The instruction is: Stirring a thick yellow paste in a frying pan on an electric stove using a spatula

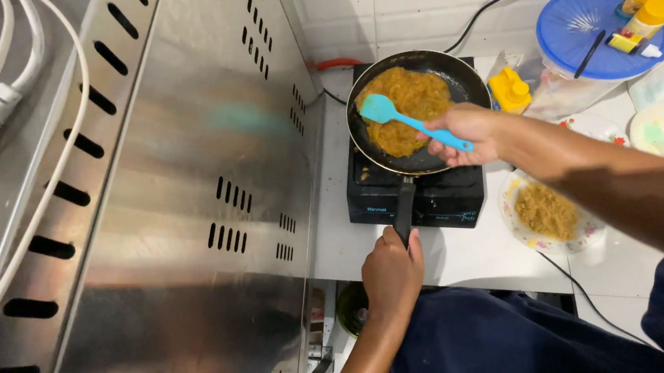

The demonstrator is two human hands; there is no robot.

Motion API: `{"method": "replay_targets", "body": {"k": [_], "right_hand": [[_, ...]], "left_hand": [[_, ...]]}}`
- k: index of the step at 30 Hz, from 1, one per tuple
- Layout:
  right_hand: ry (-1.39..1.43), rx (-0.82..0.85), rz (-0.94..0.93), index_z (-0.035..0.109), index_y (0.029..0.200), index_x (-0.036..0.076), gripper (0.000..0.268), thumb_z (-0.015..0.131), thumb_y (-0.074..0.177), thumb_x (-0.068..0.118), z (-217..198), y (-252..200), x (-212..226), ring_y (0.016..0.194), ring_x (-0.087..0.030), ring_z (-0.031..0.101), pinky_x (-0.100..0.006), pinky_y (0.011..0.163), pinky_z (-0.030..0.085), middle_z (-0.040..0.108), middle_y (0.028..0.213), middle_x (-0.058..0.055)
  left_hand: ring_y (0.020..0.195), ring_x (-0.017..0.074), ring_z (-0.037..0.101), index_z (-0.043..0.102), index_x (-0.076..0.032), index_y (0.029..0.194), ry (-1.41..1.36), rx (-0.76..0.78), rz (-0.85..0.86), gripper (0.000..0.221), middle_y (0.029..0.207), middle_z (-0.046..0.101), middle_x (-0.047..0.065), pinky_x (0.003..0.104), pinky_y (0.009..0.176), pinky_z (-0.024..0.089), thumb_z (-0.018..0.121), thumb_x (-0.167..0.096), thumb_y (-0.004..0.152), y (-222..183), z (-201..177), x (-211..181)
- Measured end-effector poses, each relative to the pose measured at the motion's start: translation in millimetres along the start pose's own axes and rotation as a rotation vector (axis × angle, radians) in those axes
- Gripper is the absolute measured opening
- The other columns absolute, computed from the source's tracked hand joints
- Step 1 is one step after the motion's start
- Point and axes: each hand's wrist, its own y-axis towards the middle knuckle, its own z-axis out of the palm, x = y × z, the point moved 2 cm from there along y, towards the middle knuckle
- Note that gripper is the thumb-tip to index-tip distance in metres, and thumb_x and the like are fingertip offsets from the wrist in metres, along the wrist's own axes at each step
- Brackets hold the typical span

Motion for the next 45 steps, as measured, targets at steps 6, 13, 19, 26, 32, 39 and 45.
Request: {"method": "replay_targets", "body": {"k": [6,13,19,26,32,39,45], "right_hand": [[0.429,0.045,-0.013,0.062,0.118,0.006,0.027,0.054,0.105,0.028,-27,-37,-85,0.040,-0.004,0.030,-0.019,0.035,0.025,0.051,0.082,-0.003],[-0.178,-0.244,-0.264,0.069,0.129,-0.002,0.048,0.050,0.099,0.029,-32,-110,-99,0.044,-0.020,0.041,-0.030,0.046,0.035,0.048,0.077,-0.011],[-1.013,-0.656,-0.601,0.057,0.139,0.017,0.054,0.069,0.087,0.028,-29,-113,-58,0.072,-0.040,0.068,-0.048,0.071,0.051,0.072,0.075,-0.016],[-1.327,-0.657,-0.452,0.060,0.143,0.045,0.052,0.053,0.096,0.025,4,-42,-14,0.083,-0.045,0.070,-0.054,0.065,0.054,0.074,0.090,-0.014],[-1.313,-0.652,-0.294,0.053,0.151,0.037,0.060,0.045,0.095,0.017,-9,-29,4,0.083,-0.043,0.071,-0.052,0.059,0.053,0.073,0.092,-0.014],[-1.286,-0.742,-0.208,0.061,0.144,0.046,0.047,0.050,0.099,0.035,-48,-54,2,0.098,-0.041,0.071,-0.050,0.074,0.059,0.076,0.106,-0.009],[-1.300,-0.454,-0.497,0.068,0.136,0.037,0.044,0.052,0.095,0.035,-58,-22,-28,0.100,-0.039,0.069,-0.050,0.082,0.054,0.075,0.116,-0.009]], "left_hand": [[0.105,0.0247,0.069,0.065,-0.018,0.119,-0.493,0.414,-0.375,0.045,0.108,0.075,0.000,0.037,0.087,0.054,0.059,-0.049,0.088,11,-59,-15],[0.069,0.0093,0.059,0.060,-0.023,0.142,-0.569,0.503,-0.515,0.063,0.081,0.062,-0.006,0.030,0.067,0.049,0.069,-0.047,0.084,-9,-56,4],[0.068,0.0095,0.061,0.056,-0.022,0.147,-0.603,0.476,-0.617,0.066,0.074,0.059,-0.005,0.031,0.069,0.050,0.070,-0.043,0.086,-18,-47,-3],[0.073,0.0113,0.063,0.063,-0.015,0.134,-0.938,0.229,-0.681,0.043,0.081,0.068,-0.001,0.028,0.068,0.050,0.057,-0.035,0.097,-30,-1,0],[0.062,0.0099,0.056,0.067,-0.011,0.126,-0.920,0.208,-0.639,0.041,0.069,0.061,-0.002,0.028,0.063,0.048,0.047,-0.037,0.102,-33,4,1],[0.062,0.0100,0.057,0.066,-0.014,0.134,-0.886,0.227,-0.639,0.046,0.070,0.062,-0.003,0.028,0.058,0.047,0.052,-0.040,0.098,-35,7,10],[0.095,0.0145,0.073,0.049,-0.023,0.154,-0.761,0.305,-0.599,0.064,0.100,0.078,0.000,0.028,0.089,0.054,0.039,-0.051,0.097,-76,-7,40]]}}
